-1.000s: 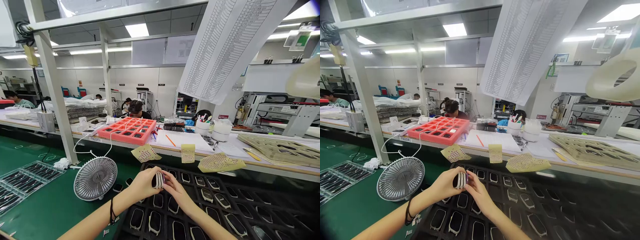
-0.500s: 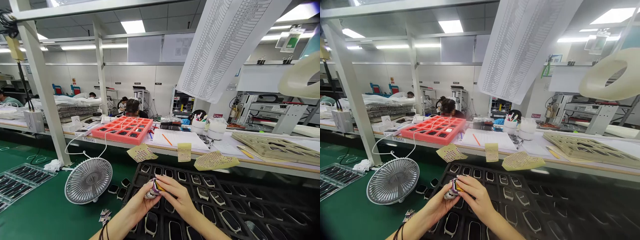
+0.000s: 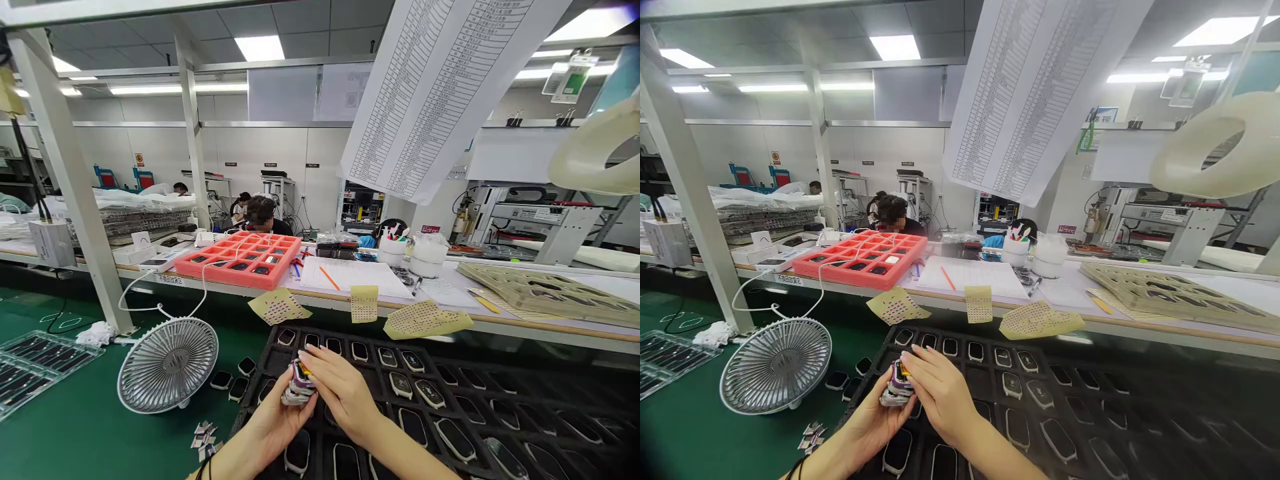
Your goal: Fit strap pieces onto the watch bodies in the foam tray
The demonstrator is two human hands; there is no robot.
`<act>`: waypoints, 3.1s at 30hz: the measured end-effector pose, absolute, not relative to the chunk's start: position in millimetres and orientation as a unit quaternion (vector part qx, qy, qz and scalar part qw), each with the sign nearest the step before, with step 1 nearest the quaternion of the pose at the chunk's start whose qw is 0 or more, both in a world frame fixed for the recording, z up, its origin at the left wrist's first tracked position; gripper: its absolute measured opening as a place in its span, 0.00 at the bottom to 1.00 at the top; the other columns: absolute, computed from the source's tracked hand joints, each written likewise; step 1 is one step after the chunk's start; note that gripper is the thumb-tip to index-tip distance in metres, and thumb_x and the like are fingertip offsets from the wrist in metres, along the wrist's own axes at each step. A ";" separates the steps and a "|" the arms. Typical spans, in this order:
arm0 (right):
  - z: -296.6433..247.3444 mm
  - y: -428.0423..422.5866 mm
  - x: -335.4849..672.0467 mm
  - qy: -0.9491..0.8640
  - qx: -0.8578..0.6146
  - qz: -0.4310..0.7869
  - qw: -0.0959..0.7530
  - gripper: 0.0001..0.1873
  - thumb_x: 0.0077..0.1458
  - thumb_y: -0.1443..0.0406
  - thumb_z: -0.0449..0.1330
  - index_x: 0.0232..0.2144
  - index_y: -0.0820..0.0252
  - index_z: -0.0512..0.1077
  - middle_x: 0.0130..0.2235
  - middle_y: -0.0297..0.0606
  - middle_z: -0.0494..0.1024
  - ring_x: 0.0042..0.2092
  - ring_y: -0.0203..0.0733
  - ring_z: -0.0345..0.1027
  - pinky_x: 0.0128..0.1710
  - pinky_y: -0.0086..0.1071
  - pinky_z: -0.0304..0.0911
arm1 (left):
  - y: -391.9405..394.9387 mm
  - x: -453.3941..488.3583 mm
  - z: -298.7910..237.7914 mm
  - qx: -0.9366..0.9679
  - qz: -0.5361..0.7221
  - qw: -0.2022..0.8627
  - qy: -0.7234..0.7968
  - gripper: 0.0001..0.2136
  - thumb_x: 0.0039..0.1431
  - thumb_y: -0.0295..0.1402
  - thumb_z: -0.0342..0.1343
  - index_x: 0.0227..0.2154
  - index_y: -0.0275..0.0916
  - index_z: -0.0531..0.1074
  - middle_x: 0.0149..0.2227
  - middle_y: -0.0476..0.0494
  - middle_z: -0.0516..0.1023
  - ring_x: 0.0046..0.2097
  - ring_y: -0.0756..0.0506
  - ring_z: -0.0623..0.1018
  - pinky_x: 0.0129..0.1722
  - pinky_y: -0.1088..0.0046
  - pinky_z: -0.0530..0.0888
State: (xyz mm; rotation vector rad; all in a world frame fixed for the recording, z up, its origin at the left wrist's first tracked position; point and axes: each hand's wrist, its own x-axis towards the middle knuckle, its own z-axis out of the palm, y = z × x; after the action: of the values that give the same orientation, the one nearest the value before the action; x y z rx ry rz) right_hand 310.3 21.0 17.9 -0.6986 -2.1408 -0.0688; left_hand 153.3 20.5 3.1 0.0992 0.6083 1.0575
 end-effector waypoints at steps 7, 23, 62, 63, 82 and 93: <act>18.5 12.1 300.5 -0.884 -0.318 -0.065 0.337 0.34 0.61 0.65 0.51 0.65 0.57 0.42 0.63 0.41 0.59 0.64 0.50 0.49 0.59 0.53 0.56 | 23.6 153.4 -4.0 0.031 0.507 0.821 0.259 0.08 0.65 0.29 0.48 0.34 0.33 0.71 0.31 0.44 0.79 0.30 0.50 0.80 0.30 0.76 0.78; 6.9 13.2 309.0 -0.849 -0.382 0.100 0.351 0.29 0.62 0.59 0.50 0.64 0.54 0.50 0.64 0.43 0.56 0.64 0.50 0.47 0.61 0.49 0.50 | 35.1 144.3 -6.8 0.174 0.498 0.784 0.326 0.06 0.61 0.26 0.51 0.35 0.32 0.73 0.35 0.42 0.80 0.35 0.49 0.80 0.33 0.76 0.78; -22.0 29.3 250.0 -0.267 -0.280 0.833 0.397 0.17 0.49 0.60 0.61 0.42 0.59 0.73 0.29 0.41 0.78 0.28 0.43 0.69 0.26 0.34 0.63 | -5.3 10.7 4.8 0.789 0.183 0.157 0.565 0.12 0.64 0.34 0.45 0.45 0.39 0.69 0.44 0.43 0.76 0.39 0.46 0.77 0.38 0.73 0.73; -23.1 29.4 251.0 -0.261 -0.274 0.836 0.397 0.17 0.49 0.60 0.60 0.42 0.59 0.73 0.30 0.41 0.78 0.28 0.43 0.69 0.26 0.34 0.62 | -6.5 1.4 -6.0 0.785 0.146 0.135 0.586 0.10 0.63 0.32 0.45 0.41 0.39 0.71 0.41 0.43 0.76 0.38 0.46 0.77 0.37 0.73 0.72; -21.6 28.7 252.5 -0.238 -0.261 0.853 0.383 0.19 0.50 0.58 0.58 0.44 0.60 0.71 0.30 0.41 0.76 0.30 0.43 0.67 0.30 0.34 0.57 | 0.2 -5.6 -80.9 0.811 0.061 0.076 0.576 0.03 0.59 0.26 0.50 0.33 0.38 0.67 0.40 0.42 0.70 0.41 0.45 0.71 0.38 0.72 0.72; -23.6 29.6 252.3 -0.247 -0.250 0.853 0.386 0.22 0.51 0.57 0.58 0.47 0.61 0.68 0.31 0.42 0.77 0.30 0.43 0.68 0.30 0.34 0.57 | 9.4 -2.3 -69.3 0.762 0.121 0.018 0.636 0.11 0.64 0.22 0.38 0.34 0.36 0.65 0.35 0.41 0.70 0.36 0.44 0.72 0.36 0.66 0.72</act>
State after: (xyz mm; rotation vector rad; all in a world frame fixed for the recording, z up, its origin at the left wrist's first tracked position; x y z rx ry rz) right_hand 252.3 29.6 -23.6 -0.6361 -0.6278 2.1722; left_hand -2.3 9.4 -69.3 2.3666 1.9753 0.3746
